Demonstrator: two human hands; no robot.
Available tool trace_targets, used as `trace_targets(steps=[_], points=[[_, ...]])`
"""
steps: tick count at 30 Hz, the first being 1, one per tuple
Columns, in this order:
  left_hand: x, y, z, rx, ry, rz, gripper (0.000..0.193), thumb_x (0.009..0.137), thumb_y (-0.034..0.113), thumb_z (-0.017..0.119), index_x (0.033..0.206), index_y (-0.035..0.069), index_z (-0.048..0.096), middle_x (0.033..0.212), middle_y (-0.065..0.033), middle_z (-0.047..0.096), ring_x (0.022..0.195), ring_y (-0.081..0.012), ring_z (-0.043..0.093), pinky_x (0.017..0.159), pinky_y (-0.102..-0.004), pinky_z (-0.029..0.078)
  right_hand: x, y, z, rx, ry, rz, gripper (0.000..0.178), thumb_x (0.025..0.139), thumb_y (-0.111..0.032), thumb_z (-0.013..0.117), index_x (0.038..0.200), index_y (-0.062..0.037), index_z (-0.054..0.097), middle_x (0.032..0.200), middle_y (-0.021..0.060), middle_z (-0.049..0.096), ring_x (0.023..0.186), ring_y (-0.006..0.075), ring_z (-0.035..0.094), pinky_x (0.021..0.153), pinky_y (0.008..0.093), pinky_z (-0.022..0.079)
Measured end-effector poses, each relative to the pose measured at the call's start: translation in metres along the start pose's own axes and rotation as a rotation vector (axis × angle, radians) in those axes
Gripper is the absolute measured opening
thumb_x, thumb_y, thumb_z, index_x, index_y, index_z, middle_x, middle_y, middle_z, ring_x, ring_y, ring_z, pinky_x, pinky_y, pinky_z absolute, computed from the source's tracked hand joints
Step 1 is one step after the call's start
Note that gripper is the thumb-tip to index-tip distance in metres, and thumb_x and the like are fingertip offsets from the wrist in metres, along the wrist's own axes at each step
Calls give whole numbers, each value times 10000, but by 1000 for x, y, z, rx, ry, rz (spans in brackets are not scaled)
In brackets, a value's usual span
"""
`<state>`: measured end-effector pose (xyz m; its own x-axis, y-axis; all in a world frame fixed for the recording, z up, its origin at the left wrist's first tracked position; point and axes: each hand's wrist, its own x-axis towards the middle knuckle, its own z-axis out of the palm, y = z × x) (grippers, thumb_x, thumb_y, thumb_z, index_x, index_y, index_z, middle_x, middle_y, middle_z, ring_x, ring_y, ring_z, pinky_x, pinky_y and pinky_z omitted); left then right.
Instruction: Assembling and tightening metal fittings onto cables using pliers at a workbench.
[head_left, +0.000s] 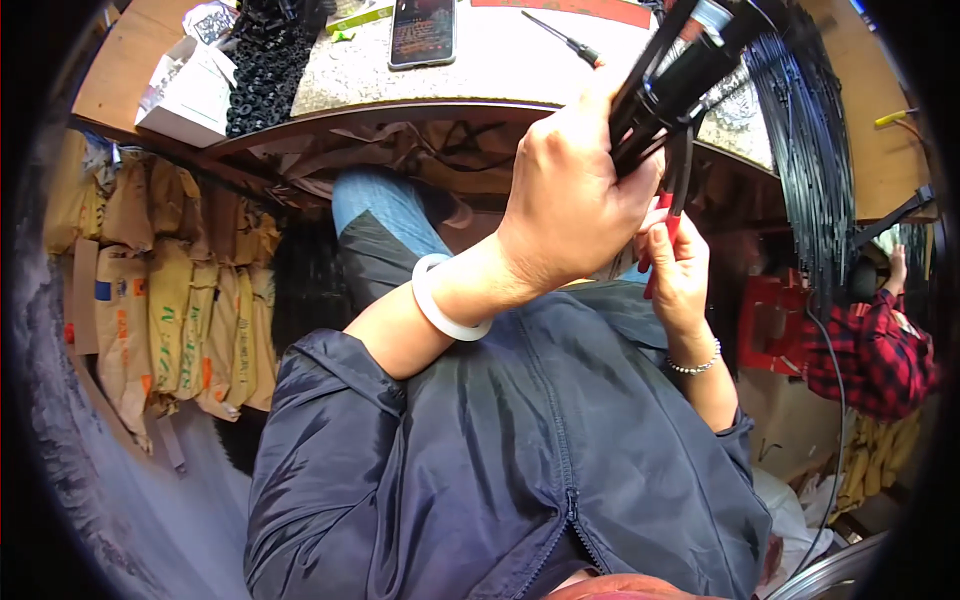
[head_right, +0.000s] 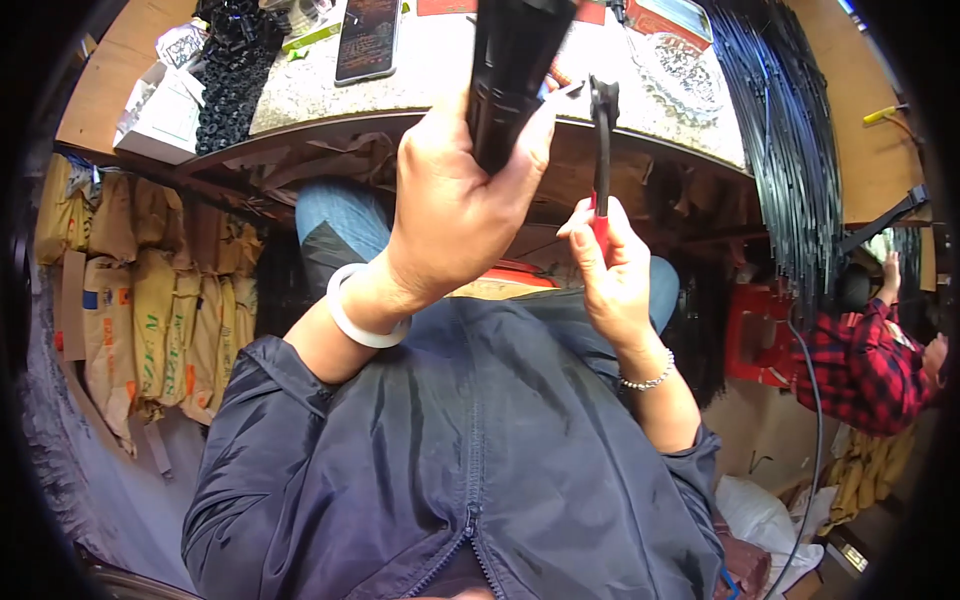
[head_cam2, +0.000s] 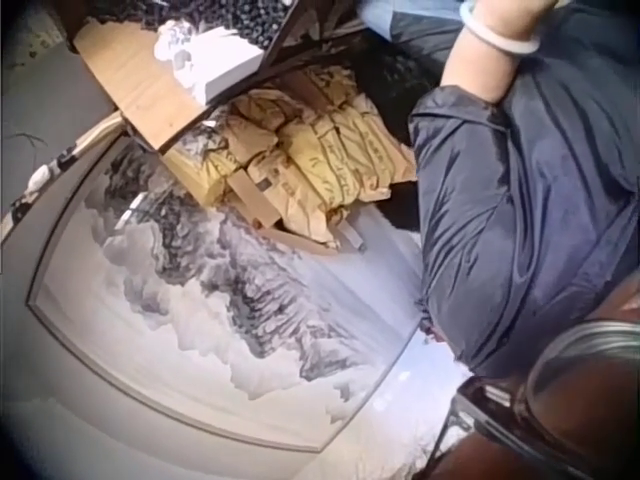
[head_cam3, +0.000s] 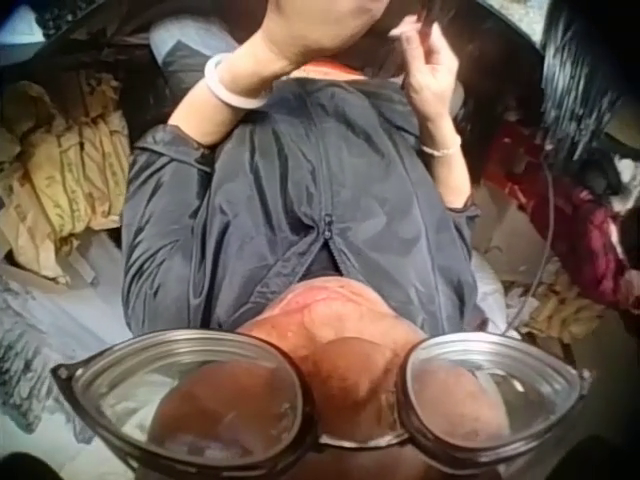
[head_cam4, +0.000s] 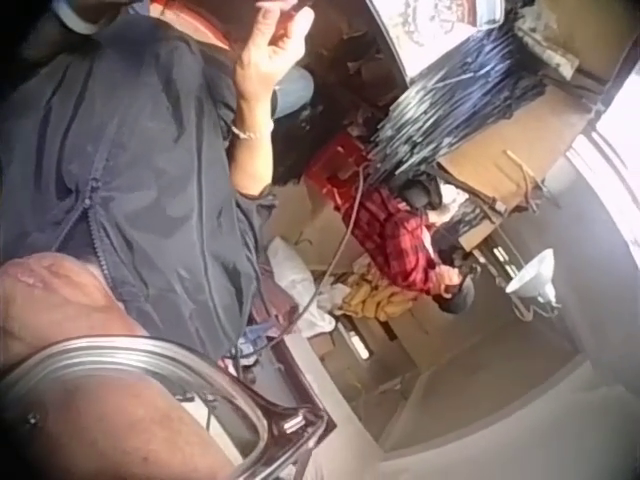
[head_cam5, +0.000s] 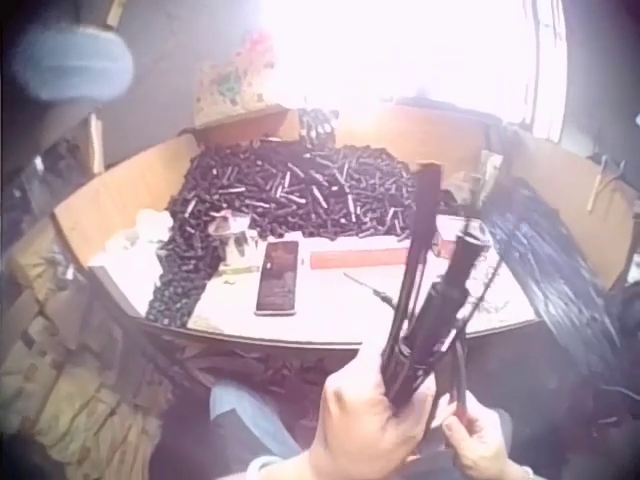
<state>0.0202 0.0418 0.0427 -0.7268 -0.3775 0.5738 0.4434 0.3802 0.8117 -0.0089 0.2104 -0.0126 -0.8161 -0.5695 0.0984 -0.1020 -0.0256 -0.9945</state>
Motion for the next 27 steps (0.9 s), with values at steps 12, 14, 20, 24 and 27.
trace_targets(steps=[12,14,20,24,27], points=[[-7,-2,-3,-48,-31,91,365,690,40,598,1043,-8,516,749,-207,573,704,-342,600,623,-368,485,-3,3,-13,-56,79,-14,126,888,-113,551,832,0,561,869,2,471,746,56,420,674,191,348],[-4,-4,-13,-216,-14,-22,224,747,23,557,970,-2,561,672,-121,568,625,-167,582,596,-290,462,-1,-9,-11,-101,111,-76,122,861,-111,590,864,10,603,876,6,450,739,67,408,667,198,341],[3,2,-27,-513,-75,-182,308,883,46,513,1151,-104,485,505,66,410,406,10,311,378,-163,241,15,-56,5,-340,101,-351,354,723,-115,736,1041,4,636,851,26,460,791,116,447,723,225,367],[0,7,-27,-527,-38,-225,129,869,20,520,949,-77,550,654,11,521,486,3,383,433,-171,304,36,-78,27,-385,81,-596,464,711,-185,758,1084,40,598,872,-11,422,707,73,359,641,198,313],[-2,12,-31,-525,-40,-289,106,841,-4,561,763,-47,619,765,-49,646,621,-19,502,536,-193,405,46,-99,37,-448,34,-650,466,678,-160,778,1070,28,611,984,41,541,822,119,463,739,234,375]])
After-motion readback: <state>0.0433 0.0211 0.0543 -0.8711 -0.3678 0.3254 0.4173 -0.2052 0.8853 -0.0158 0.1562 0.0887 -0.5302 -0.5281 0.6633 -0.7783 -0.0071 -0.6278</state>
